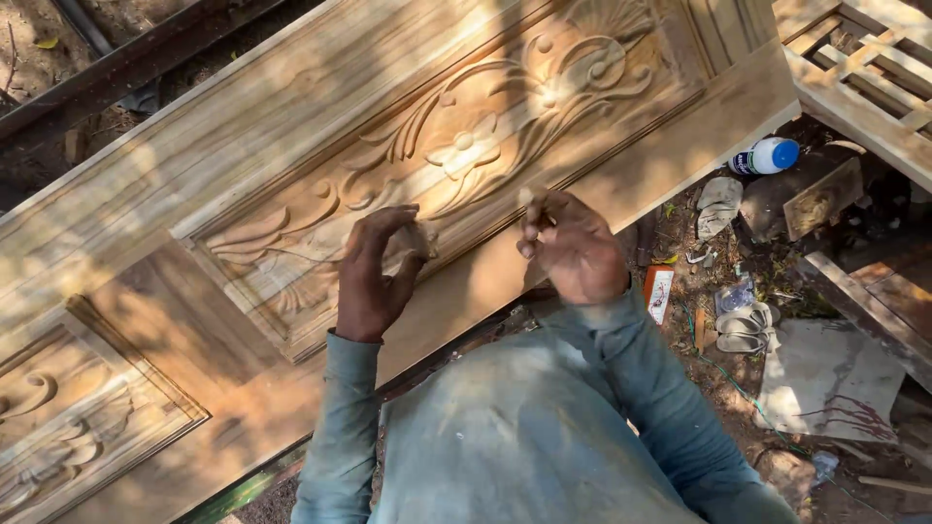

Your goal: The person is sanding a carved wooden door panel using a small piece of sandpaper.

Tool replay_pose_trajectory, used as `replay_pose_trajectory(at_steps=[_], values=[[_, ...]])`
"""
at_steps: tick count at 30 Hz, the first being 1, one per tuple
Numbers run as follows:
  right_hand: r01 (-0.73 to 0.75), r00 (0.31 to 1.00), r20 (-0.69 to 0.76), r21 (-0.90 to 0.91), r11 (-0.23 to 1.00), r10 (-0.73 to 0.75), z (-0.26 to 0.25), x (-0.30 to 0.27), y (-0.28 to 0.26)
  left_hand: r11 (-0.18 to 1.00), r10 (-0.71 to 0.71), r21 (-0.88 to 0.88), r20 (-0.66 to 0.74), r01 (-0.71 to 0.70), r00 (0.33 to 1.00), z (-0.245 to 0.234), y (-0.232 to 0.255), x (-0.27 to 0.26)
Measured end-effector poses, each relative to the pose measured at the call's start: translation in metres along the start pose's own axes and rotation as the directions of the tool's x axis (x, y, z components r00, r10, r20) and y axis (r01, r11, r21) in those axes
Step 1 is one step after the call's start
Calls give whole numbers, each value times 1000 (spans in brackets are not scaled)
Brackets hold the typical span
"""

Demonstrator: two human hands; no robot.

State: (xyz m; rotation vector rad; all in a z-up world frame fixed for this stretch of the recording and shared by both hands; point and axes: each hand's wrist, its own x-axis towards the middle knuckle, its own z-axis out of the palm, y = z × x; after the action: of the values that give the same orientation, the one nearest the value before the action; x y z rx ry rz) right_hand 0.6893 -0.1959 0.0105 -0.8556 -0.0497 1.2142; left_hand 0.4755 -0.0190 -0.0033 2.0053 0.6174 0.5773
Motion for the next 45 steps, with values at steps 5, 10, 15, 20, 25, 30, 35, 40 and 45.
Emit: replay_pose_trajectory(at_steps=[5,10,15,20,25,30,35,40,45], values=[[16,983,-177,-200,980,-52,-66,66,-19,984,-168,8,-253,176,953,0,-57,-27],[-93,975,-221,-456,885,-12,-77,101,-29,938,-340,-95,-447,334,827,2,-95,-59],[-231,959,-260,-480,846,114,-97,112,-24,914,-397,-133,-483,382,781,14,-102,-80],[-220,962,-273,-764,607,6,-106,114,-12,917,-388,-122,-486,379,783,10,-95,-79],[-171,963,-206,-965,199,-171,-92,122,0,915,-403,-174,-457,365,793,3,-94,-73],[-161,945,-264,-890,427,-193,-95,131,13,899,-438,-197,-453,392,777,0,-91,-72],[-195,942,-222,-972,128,-253,-72,139,18,908,-417,-173,-452,381,789,1,-95,-73],[-198,961,-208,-977,72,-182,-32,139,19,922,-384,-150,-476,357,791,1,-94,-71],[-263,914,-356,-886,382,-195,-57,121,-15,934,-357,-170,-501,314,789,0,-97,-63]])
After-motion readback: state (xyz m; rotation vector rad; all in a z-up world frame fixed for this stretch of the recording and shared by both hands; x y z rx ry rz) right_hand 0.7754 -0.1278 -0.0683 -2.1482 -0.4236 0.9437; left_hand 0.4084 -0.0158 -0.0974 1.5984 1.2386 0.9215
